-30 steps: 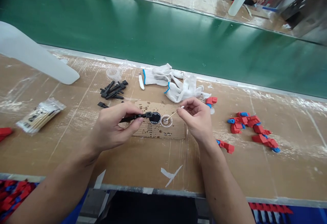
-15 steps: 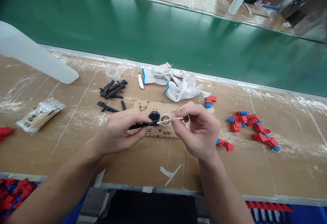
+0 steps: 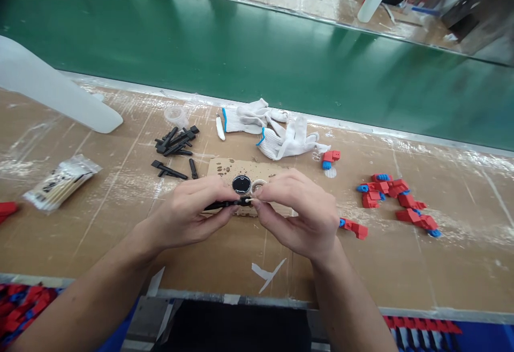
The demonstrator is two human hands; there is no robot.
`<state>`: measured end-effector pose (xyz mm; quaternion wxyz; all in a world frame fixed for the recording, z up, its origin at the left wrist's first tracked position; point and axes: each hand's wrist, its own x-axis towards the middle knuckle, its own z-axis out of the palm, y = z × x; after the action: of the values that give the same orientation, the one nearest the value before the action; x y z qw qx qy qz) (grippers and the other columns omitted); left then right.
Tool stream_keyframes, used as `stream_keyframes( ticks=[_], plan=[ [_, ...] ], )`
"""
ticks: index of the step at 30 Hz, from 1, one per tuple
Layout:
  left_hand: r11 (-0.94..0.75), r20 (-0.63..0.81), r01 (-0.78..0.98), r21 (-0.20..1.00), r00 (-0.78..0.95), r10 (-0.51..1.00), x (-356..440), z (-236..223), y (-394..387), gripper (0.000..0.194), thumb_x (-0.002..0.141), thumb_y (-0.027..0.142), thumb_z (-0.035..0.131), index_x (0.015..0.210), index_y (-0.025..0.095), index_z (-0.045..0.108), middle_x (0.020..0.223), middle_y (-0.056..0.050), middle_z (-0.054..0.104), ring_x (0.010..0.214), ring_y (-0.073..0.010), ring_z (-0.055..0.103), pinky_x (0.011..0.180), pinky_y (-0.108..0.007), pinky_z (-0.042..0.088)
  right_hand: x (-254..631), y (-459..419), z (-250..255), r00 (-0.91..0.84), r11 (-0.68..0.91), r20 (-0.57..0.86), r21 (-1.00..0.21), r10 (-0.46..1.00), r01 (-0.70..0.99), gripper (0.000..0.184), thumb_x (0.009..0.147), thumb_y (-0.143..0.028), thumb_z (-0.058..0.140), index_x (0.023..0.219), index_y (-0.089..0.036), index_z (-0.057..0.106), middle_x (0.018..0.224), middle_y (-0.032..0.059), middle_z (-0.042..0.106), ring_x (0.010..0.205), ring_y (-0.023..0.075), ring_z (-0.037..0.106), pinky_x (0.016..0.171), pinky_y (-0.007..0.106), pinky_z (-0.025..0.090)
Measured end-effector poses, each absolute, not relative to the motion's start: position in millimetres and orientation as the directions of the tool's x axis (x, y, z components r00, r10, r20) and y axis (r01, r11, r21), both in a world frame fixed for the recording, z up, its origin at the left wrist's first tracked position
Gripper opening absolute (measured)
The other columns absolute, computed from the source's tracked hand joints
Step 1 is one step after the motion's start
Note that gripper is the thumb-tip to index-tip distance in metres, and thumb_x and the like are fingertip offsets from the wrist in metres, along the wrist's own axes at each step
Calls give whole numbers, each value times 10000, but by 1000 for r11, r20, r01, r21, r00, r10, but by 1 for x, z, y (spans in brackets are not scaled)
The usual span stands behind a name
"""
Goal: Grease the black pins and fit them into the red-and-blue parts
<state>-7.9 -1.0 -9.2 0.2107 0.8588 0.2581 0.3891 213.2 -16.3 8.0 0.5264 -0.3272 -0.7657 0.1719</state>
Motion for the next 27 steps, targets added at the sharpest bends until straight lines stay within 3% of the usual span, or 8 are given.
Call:
stream_keyframes(
  ticks=[9,20,27],
  plan=[
    [-770,568,271,577,544,618,-9,-10,-1,93,932,93,610,1000,155,616,833,-40,714,723,-144,656,647,-260,500,211,-17,10,-212,713,682,-659,700,240,403,764,38,708,1033,-262,725,799,7,749,722,188,696,615,360,562],
    [-779,571,273,564,553,607,-9,-9,-2,96,930,90,611,1004,151,621,828,-40,713,733,-144,663,657,-258,509,210,-18,10,-169,722,704,-653,690,230,415,768,23,716,1049,-283,730,801,-4,756,701,185,690,606,358,563],
    [-783,579,257,567,552,601,-9,-12,-1,97,918,75,624,995,134,622,825,-49,712,720,-147,653,650,-262,497,213,-15,11,-200,771,745,-600,636,213,418,735,67,708,1032,-226,733,792,-4,743,713,170,687,612,334,561]
  ],
)
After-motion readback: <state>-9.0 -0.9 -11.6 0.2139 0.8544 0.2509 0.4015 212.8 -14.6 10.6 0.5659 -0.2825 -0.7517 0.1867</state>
